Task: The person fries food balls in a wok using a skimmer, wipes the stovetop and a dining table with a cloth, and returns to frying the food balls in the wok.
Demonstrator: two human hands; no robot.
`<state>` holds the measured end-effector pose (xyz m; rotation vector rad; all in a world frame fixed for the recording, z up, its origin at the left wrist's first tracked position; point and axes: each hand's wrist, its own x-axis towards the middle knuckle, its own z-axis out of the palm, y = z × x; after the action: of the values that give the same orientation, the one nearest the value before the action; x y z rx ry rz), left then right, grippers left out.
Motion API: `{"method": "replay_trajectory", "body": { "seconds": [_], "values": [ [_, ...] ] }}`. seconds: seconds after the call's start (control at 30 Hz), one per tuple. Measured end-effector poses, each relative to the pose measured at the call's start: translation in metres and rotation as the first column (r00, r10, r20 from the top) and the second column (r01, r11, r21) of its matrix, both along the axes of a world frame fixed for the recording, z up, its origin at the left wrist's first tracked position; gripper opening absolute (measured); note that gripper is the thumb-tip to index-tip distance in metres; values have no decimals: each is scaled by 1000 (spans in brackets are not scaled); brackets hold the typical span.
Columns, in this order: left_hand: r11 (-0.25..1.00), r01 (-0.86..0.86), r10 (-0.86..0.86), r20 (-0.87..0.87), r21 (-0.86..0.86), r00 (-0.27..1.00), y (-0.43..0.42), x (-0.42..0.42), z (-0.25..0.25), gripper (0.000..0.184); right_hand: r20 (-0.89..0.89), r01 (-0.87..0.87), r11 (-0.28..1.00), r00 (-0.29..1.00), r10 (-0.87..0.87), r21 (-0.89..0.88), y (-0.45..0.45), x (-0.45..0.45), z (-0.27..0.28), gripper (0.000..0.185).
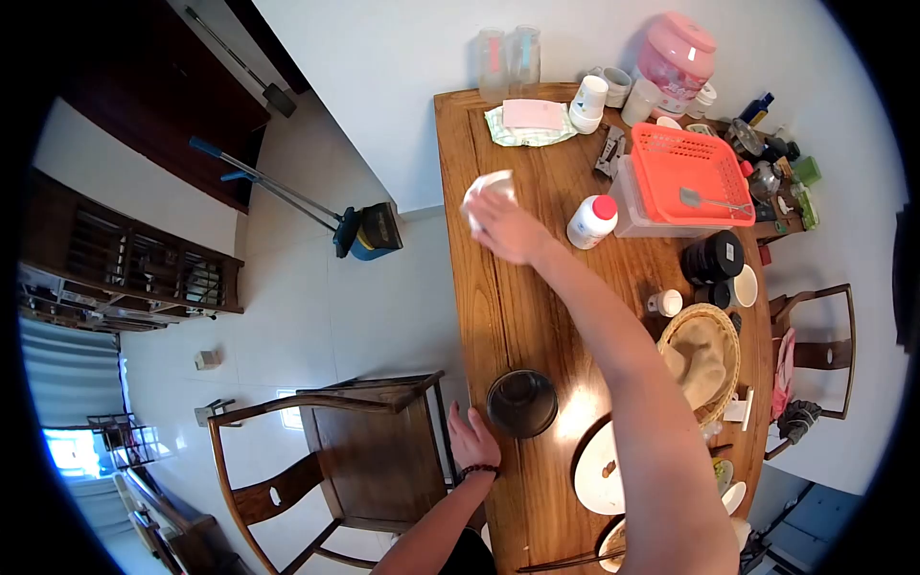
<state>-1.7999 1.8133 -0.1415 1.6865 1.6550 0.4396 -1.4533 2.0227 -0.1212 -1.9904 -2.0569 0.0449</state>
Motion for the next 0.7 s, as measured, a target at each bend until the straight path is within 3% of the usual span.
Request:
{"method": "replay_trajectory", "body": {
  "seconds": [0.1,0.17,0.3,0.37,0.4,0.43,0.5,0.53,0.6,0.7],
  "values": [
    [1000,-8,8,-9,5,1000,-1,1,4,51,-99,-227,974,969,224,-19,-45,-32,17,53],
    [1000,-12,12,-8,10,1000,-2,0,6,51,-12,-393,919,919,394,11,-77,-48,19,45],
    [1000,-5,5,-26,10,1000,-1,1,1,53,-99,-457,889,884,456,21,-93,-41,38,32],
    [1000,0,0,-41,15,999,0,0,1,50,-27,-444,896,895,445,10,-73,-27,45,24],
    [1000,-4,5,-37,17,999,0,0,2,50,-119,-362,914,915,386,182,-64,-20,50,21],
    [1000,-11,11,-32,17,999,0,1,3,49,-119,-362,914,915,387,182,-54,-11,53,21],
    [999,-11,12,-30,30,999,1,1,4,51,-207,-16,970,976,68,243,-40,4,55,25],
    [999,-11,12,-28,42,1000,1,1,4,52,-207,-17,970,976,69,242,-38,6,51,25],
    [999,-13,14,-23,50,1000,1,1,4,52,-91,106,975,992,-89,197,-36,9,39,28],
    [999,-11,12,-9,38,1000,3,3,10,53,-143,121,991,983,-112,59,-53,-4,32,29]
  ]
}}
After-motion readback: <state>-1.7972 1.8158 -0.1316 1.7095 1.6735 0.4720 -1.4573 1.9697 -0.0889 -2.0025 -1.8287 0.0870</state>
